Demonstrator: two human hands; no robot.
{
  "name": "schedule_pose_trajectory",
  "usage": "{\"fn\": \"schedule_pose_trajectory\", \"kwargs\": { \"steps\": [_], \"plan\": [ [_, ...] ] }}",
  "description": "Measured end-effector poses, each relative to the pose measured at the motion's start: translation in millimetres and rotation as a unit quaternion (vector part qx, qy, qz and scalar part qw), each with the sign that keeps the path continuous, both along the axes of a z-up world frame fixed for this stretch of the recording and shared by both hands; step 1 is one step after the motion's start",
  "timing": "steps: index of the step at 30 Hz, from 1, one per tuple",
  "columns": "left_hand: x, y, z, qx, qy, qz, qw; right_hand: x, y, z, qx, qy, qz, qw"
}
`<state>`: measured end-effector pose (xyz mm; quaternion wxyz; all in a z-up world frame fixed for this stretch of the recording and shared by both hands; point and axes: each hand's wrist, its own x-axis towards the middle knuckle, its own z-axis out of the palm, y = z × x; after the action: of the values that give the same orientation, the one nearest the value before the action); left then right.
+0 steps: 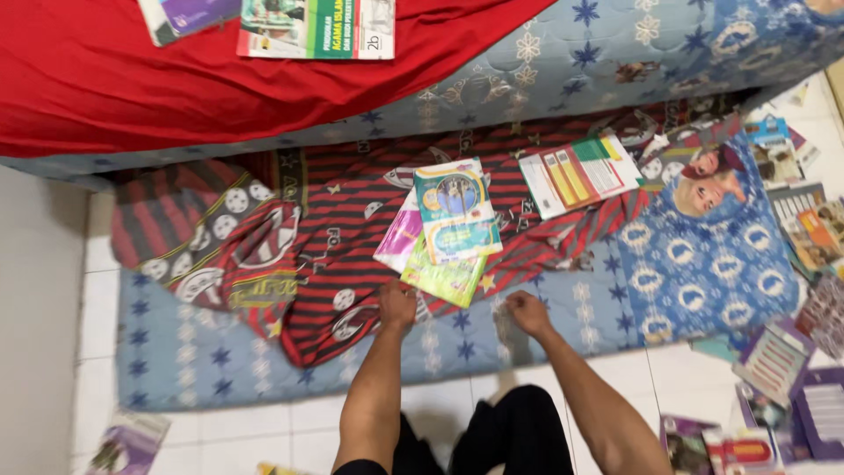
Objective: The person organizes books by stacking them and placing them on a wooden shelf. They then smooth a patterned sheet on a mattress and use a brush to sweep the mattress surface.
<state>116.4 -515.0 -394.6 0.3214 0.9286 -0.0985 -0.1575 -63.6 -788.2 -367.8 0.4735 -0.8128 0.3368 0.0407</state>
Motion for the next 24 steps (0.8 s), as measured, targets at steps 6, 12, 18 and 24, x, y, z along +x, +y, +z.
{"fn": "schedule_pose_trajectory", "kwargs": {
  "steps": [6,12,18,24],
  "plan": [
    [0.3,-34.7,-99.4,0.083,-0.058,0.03,0.994,64.3,-18.6,-132.4,-0.309,-0.148,-0.03,0.939],
    [-6.2,-42.7,-185.9,0.067,-0.243,0.077,0.965,104.8,-25.9,-178.0,-0.341,-0.103,-0.228,0.906],
    [-5.4,-34.9,-213.9,0.101,-0.215,0.048,0.97,107.1,-10.8,-183.8,-0.33,-0.13,-0.255,0.9],
    [-7.5,-36.0,-194.0,0.079,-0.197,0.05,0.976,102.0,-14.0,-186.5,-0.315,-0.122,-0.249,0.908]
  ]
}}
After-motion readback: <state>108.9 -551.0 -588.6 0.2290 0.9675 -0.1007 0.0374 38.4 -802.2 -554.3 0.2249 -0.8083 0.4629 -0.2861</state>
